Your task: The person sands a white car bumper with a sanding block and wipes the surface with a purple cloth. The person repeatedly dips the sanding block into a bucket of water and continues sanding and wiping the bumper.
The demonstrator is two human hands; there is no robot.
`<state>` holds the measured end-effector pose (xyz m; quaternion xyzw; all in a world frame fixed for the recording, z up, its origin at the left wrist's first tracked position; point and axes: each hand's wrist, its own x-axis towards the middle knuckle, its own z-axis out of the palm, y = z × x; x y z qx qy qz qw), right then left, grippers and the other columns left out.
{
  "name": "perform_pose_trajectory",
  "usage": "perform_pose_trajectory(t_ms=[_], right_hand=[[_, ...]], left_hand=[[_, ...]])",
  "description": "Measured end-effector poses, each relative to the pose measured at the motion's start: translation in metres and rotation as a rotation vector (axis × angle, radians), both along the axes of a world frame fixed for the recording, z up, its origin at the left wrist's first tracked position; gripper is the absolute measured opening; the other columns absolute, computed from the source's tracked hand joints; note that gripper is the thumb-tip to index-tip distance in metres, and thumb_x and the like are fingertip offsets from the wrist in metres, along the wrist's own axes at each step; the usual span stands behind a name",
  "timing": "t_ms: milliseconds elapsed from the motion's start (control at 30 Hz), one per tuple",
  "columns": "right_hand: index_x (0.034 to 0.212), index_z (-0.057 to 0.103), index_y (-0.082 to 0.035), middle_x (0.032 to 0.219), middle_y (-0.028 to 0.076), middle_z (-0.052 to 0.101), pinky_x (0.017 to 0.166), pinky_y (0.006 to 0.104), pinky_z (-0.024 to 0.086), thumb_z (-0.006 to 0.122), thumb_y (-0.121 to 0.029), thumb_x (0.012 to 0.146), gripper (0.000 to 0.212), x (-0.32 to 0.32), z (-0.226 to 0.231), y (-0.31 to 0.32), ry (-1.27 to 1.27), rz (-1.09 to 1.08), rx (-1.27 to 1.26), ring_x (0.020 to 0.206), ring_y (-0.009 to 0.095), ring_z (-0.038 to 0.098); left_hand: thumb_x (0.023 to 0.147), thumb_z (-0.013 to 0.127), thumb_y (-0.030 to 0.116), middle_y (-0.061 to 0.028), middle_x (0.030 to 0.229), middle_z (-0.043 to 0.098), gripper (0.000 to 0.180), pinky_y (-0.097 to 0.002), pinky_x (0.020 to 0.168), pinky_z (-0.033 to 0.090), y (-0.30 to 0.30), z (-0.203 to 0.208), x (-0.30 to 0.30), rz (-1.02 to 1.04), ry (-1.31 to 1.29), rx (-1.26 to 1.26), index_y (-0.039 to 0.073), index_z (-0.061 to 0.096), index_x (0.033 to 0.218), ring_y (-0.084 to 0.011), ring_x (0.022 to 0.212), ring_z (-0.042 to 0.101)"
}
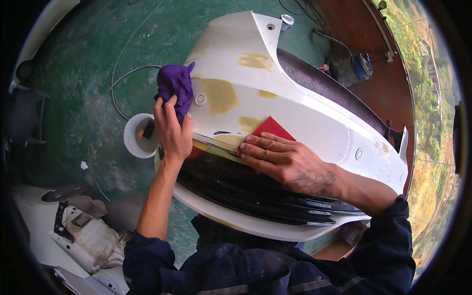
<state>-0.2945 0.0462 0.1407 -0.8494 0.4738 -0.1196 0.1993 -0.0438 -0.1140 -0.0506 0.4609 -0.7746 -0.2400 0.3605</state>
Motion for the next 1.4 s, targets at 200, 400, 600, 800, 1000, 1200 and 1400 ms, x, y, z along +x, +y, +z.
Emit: perform_pose_trajectory(t_ms=[200,400,600,800,1000,1200,1400], right_hand=[[0.141,0.072,0.001,0.150,0.019,0.070,0.123,0.0480,0.053,0.070,-0.007,0.102,0.040,-0.017,0.013,0.030,0.120,-0.017,-0.016,0.146,0.034,0.064],[0.142,0.069,0.001,0.149,0.021,0.070,0.125,0.0489,0.052,0.070,-0.005,0.097,0.046,-0.006,0.008,0.018,0.166,0.007,-0.015,0.146,0.037,0.063],[0.137,0.071,0.002,0.145,0.017,0.073,0.117,0.0477,0.055,0.064,-0.005,0.105,0.033,0.020,-0.030,-0.093,-0.118,0.131,0.243,0.136,0.038,0.068],[0.158,0.062,-0.010,0.159,0.013,0.058,0.120,0.0518,0.039,0.059,-0.034,0.114,0.050,0.023,-0.028,-0.086,0.063,0.126,0.216,0.143,0.034,0.049],[0.161,0.058,-0.016,0.152,0.014,0.050,0.113,0.0564,0.040,0.066,-0.027,0.110,0.053,-0.014,0.012,0.009,0.252,-0.196,0.202,0.139,0.038,0.046],[0.153,0.053,-0.012,0.149,0.022,0.045,0.118,0.0626,0.032,0.080,-0.021,0.093,0.067,-0.044,0.021,0.081,0.174,-0.516,0.303,0.141,0.047,0.040],[0.145,0.053,-0.012,0.149,0.023,0.044,0.118,0.0638,0.030,0.082,-0.016,0.086,0.065,-0.044,0.018,0.075,0.120,-0.474,0.205,0.144,0.048,0.036]], left_hand=[[0.098,0.068,0.025,-0.0356,0.154,0.046,0.058,-0.0588,0.120,0.036,0.002,0.003,0.009,0.011,0.005,0.013,0.003,0.056,0.151,-0.0545,0.140,0.048],[0.096,0.068,0.023,-0.0351,0.154,0.046,0.059,-0.0590,0.120,0.037,0.002,0.007,-0.004,0.019,-0.008,-0.003,0.004,0.056,0.151,-0.0542,0.140,0.048],[0.097,0.068,0.022,-0.0342,0.153,0.047,0.058,-0.0584,0.120,0.038,0.002,0.004,0.001,0.053,-0.038,-0.015,0.004,0.057,0.151,-0.0531,0.140,0.048],[0.099,0.067,0.025,-0.0354,0.153,0.046,0.059,-0.0579,0.120,0.037,-0.001,0.009,-0.002,0.001,-0.024,-0.022,0.000,0.055,0.151,-0.0534,0.141,0.047],[0.096,0.069,0.022,-0.0339,0.151,0.048,0.059,-0.0587,0.117,0.039,0.000,0.008,0.000,0.004,0.015,-0.033,0.003,0.057,0.151,-0.0530,0.136,0.051],[0.099,0.068,0.025,-0.0352,0.154,0.046,0.059,-0.0599,0.120,0.036,0.001,0.002,0.003,0.007,0.032,-0.009,0.003,0.056,0.152,-0.0544,0.141,0.048],[0.101,0.066,0.026,-0.0357,0.156,0.043,0.060,-0.0600,0.123,0.033,0.000,0.005,0.004,-0.002,0.007,0.044,0.002,0.054,0.154,-0.0546,0.144,0.045]])
